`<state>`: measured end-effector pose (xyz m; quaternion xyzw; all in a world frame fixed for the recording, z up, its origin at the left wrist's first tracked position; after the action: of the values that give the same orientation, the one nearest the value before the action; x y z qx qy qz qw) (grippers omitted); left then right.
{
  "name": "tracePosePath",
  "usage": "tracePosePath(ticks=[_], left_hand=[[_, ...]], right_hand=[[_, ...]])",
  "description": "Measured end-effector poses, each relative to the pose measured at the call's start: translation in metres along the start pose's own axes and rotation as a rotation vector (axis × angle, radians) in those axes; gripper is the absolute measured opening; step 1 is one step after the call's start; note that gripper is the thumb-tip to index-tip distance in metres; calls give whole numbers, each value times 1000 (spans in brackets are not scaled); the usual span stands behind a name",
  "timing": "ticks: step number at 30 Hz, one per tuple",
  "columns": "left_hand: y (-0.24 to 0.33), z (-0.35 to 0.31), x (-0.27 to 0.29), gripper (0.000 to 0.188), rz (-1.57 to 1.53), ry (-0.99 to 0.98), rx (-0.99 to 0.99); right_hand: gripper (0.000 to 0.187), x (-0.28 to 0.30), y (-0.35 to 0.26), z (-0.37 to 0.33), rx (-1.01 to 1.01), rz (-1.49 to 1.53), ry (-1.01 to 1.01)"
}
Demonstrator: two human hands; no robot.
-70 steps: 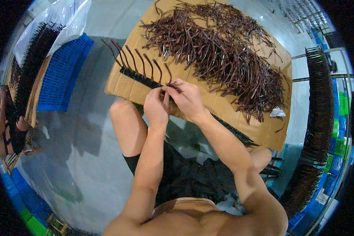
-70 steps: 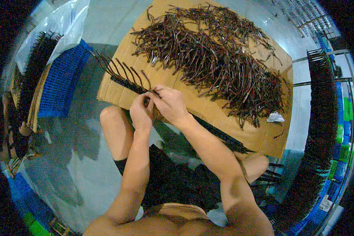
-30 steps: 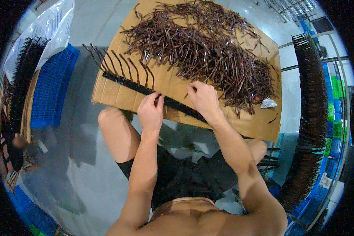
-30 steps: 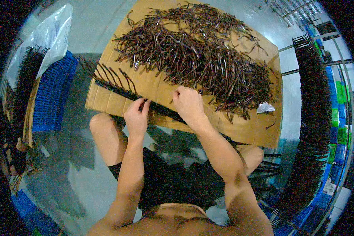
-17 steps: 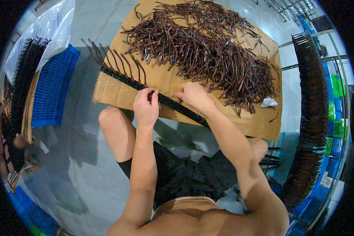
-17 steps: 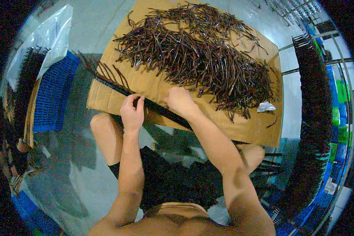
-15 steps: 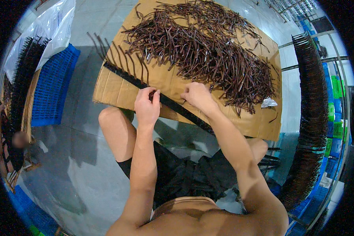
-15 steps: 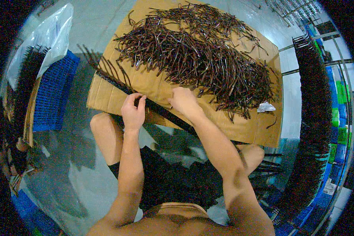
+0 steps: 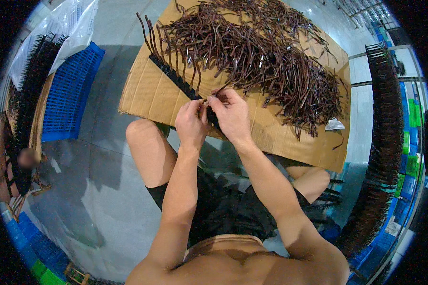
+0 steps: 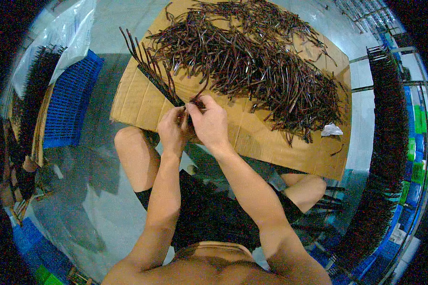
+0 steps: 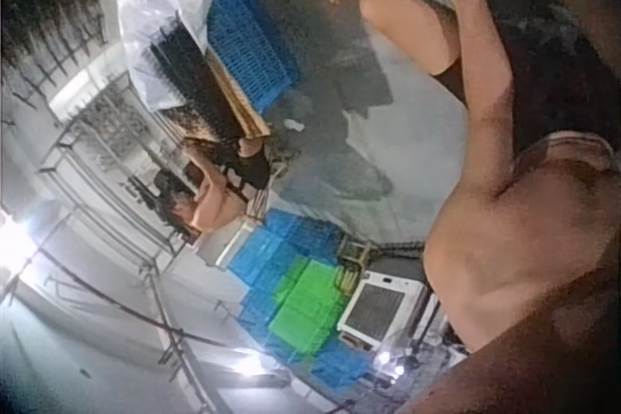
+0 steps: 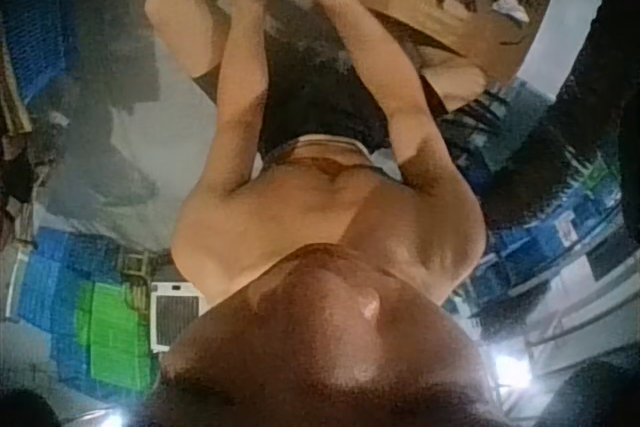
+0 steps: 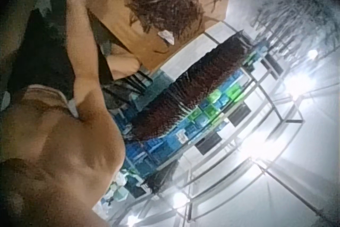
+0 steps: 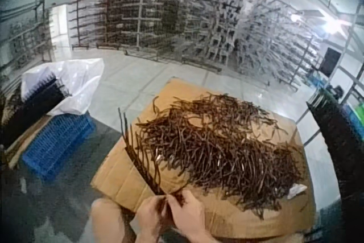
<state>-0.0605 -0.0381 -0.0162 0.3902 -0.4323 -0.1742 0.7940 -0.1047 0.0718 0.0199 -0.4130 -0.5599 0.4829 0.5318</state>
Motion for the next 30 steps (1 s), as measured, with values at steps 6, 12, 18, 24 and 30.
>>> tracePosePath(ticks=[6, 12, 18, 24, 30], left_hand=[[2, -1, -1, 10, -51, -31, 42], [3, -1, -1, 11, -22, -8, 14], [2, 0, -1, 13, -17, -18, 8], [0, -1, -2, 12, -42, -20, 22], [-1, -1, -2, 16, -41, -170, 188]], right_hand=[[19, -5, 0, -8, 20, -177, 41], [17, -6, 1, -10, 181, -229, 54], [16, -6, -3, -11, 136, -133, 65], [15, -9, -1, -11, 278, -350, 64], [20, -11, -15, -10, 452, -577, 29]])
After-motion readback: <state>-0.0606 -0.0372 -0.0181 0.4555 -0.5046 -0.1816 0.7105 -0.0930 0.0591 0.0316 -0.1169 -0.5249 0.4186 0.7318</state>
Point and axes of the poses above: each hand's wrist, its own z-axis towards the middle knuckle, its own x-axis out of the back of the hand, y = z × x, the point moved 3 cm from there along z, towards the middle knuckle, and after that the axes turned 3 degrees about x, right-handed, at the moved point
